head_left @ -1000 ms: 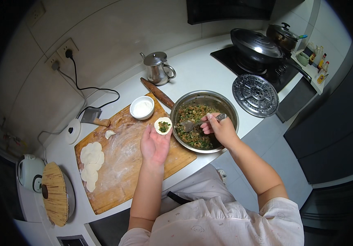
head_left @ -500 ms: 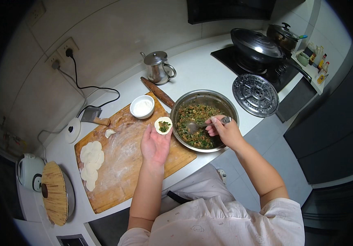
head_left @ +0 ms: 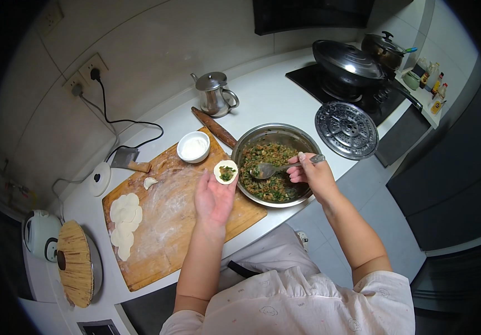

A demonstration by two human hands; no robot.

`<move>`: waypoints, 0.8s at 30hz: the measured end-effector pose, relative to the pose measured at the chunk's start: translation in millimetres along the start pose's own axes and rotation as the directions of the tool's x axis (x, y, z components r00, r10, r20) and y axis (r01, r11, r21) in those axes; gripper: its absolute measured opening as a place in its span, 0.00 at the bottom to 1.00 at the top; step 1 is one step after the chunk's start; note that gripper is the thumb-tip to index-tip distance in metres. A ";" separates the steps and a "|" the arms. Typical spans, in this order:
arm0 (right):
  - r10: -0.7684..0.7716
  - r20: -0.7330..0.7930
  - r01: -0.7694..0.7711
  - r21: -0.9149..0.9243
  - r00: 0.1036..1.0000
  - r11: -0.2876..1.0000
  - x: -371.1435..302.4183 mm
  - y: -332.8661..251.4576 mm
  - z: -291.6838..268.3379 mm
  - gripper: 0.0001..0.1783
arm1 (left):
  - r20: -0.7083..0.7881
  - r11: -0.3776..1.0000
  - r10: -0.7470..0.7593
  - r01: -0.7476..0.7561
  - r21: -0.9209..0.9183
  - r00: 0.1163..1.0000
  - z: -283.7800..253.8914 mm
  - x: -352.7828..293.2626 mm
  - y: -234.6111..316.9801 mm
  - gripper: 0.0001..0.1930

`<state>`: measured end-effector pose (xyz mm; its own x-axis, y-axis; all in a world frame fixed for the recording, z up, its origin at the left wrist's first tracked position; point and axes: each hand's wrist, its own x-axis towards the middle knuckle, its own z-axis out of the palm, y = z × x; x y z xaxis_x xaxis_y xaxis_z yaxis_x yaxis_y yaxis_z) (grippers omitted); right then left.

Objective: The person rolls small dough balls into flat circular wrappers using a rolling pin on a wooden board. They then scoop a green vegetable filling from a metal bowl and place it onto the wrappers, folding and sealing the edges to form dumplings.

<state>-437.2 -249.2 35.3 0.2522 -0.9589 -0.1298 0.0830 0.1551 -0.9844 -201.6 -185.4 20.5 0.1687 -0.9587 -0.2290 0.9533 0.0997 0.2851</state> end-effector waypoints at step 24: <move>-0.556 0.650 0.829 -0.542 0.517 0.136 -50.9 10.6 20.1 0.20 | 0.084 0.968 -0.243 0.248 -0.047 0.966 24.4 13.9 -27.3 0.30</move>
<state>-429.8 -194.0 33.9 0.7114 -0.4277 0.5577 -0.3026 -0.9026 -0.3062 -231.3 -208.0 32.2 -0.0901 -0.9730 -0.2124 0.9761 -0.1286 0.1750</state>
